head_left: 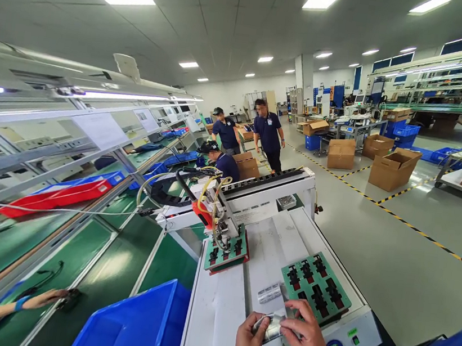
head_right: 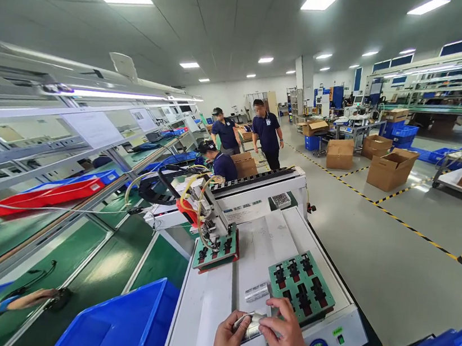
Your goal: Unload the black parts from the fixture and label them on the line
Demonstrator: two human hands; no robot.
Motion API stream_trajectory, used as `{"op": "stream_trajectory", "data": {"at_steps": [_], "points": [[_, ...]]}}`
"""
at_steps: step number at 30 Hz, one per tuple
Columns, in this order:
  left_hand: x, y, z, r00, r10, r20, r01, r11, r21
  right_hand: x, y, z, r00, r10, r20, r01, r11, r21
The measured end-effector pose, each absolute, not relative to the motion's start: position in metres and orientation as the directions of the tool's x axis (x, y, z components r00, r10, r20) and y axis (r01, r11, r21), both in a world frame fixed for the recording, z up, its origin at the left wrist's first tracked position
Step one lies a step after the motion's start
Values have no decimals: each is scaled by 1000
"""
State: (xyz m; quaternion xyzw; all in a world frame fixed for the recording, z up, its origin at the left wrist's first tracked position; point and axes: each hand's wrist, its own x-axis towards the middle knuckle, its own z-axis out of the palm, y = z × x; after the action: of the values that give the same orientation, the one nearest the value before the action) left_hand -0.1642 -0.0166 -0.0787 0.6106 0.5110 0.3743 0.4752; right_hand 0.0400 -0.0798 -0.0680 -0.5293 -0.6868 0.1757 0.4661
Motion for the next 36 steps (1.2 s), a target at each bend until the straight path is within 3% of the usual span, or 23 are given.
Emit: {"op": "stream_trajectory", "data": {"at_steps": [6,12,22,26,31,36], "points": [[-164,-23,-65,285,958,5,242,-77,967,31,-72,-79,71,947,312,401,260,-878],[-166,-25,-71,119,992,-35,63,28,998,29,-67,-79,88,949,303,433,237,-870],[-164,-29,-60,99,995,-32,71,25,997,23,-62,-67,116,965,235,257,200,-946],[-163,-28,-59,120,990,-69,45,64,997,21,-61,-72,153,951,267,276,218,-936],[-161,-28,-64,80,995,-62,30,60,998,22,-64,-79,124,912,391,413,311,-856],[-164,-26,-66,132,991,-24,99,11,995,24,-68,-70,159,923,350,404,262,-876]]}}
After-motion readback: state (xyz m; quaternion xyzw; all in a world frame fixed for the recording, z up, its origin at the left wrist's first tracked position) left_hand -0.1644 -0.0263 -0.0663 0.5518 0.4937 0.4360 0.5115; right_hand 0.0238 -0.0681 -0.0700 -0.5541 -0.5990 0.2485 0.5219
